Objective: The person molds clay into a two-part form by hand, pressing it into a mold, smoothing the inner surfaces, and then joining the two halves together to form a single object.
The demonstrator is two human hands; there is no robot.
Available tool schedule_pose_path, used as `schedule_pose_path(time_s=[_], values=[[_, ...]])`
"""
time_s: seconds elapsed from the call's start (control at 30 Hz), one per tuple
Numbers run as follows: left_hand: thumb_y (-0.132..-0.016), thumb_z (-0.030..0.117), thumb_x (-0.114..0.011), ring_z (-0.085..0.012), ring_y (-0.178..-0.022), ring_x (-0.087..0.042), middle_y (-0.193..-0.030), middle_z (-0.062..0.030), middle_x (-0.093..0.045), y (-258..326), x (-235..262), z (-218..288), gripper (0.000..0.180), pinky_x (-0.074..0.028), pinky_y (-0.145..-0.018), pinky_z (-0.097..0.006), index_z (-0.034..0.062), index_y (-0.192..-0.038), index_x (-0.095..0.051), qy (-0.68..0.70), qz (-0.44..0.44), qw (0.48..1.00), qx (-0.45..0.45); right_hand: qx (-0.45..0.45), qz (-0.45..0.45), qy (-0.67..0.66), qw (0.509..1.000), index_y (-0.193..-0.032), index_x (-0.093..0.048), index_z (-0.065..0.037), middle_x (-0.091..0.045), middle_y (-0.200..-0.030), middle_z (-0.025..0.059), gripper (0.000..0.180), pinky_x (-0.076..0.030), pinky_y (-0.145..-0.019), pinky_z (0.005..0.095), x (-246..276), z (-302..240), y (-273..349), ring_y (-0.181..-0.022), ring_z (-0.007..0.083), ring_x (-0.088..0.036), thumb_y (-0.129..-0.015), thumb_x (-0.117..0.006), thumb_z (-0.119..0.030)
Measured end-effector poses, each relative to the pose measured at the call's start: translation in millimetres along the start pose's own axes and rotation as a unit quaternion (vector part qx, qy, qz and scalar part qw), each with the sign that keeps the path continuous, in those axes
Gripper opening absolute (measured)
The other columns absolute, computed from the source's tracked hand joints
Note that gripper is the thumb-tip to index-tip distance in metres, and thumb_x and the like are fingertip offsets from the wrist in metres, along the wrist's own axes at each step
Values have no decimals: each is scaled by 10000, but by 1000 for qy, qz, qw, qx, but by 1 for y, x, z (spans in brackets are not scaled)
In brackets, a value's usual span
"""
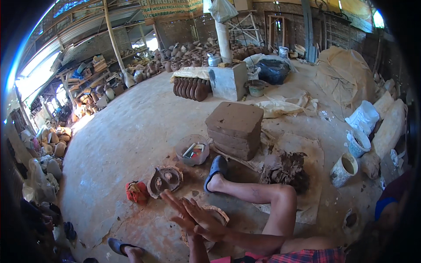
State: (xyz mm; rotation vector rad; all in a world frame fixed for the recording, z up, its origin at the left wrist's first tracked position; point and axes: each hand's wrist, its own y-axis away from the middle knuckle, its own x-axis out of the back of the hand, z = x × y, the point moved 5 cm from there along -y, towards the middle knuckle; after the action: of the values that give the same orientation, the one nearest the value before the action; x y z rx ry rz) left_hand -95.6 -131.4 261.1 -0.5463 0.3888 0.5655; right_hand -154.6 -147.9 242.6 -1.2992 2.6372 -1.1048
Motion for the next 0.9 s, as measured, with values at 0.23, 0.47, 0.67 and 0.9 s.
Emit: schedule_pose_path(time_s=[0.23, 0.47, 0.67, 0.9], values=[[-830, 998, -186, -326, -1622, -94, -1788, -61, 6, 5, 53, -48, 1205, -134, -1285, -525, 210, -1708, 60, 151, -51, 987, 29, -54, 1, -21, 998, -1711, -18, -185, 29, -1777, 169, 1122, -38, -1218, 724, 7, -1, -23, -1609, 478, 26, -908, -292, -919], [-890, 947, -193, -319, -1628, -84, -1787, -60, 4, 2, -20, 5, 1102, -50, -1309, -561, 252, -1706, 62, 14, -117, 992, -39, -43, 114, 115, 986, -1700, 73, -136, 121, -1771, 152, 1067, 9, -1273, 587, 23, -24, -36, -1625, 390, 85, -975, -252, -849], [-900, 935, -225, -341, -1625, -97, -1784, -71, -40, 4, -8, -7, 1097, -68, -1308, -581, 234, -1712, 4, 192, -69, 977, 58, -93, 124, 24, 988, -1712, -41, -166, 57, -1774, 173, 1024, -77, -1238, 692, 24, -9, -33, -1621, 445, 1, -977, -323, -820], [-982, 848, -252, -314, -1582, -244, -1764, -50, -189, 17, 59, -43, 961, -241, -1260, -545, 247, -1716, -97, 194, 35, 972, 132, -73, 0, 103, 992, -1699, -81, -72, 11, -1770, 197, 1011, -48, -1284, 573, -2, -5, -18, -1630, 402, 12, -1014, -375, -755]])
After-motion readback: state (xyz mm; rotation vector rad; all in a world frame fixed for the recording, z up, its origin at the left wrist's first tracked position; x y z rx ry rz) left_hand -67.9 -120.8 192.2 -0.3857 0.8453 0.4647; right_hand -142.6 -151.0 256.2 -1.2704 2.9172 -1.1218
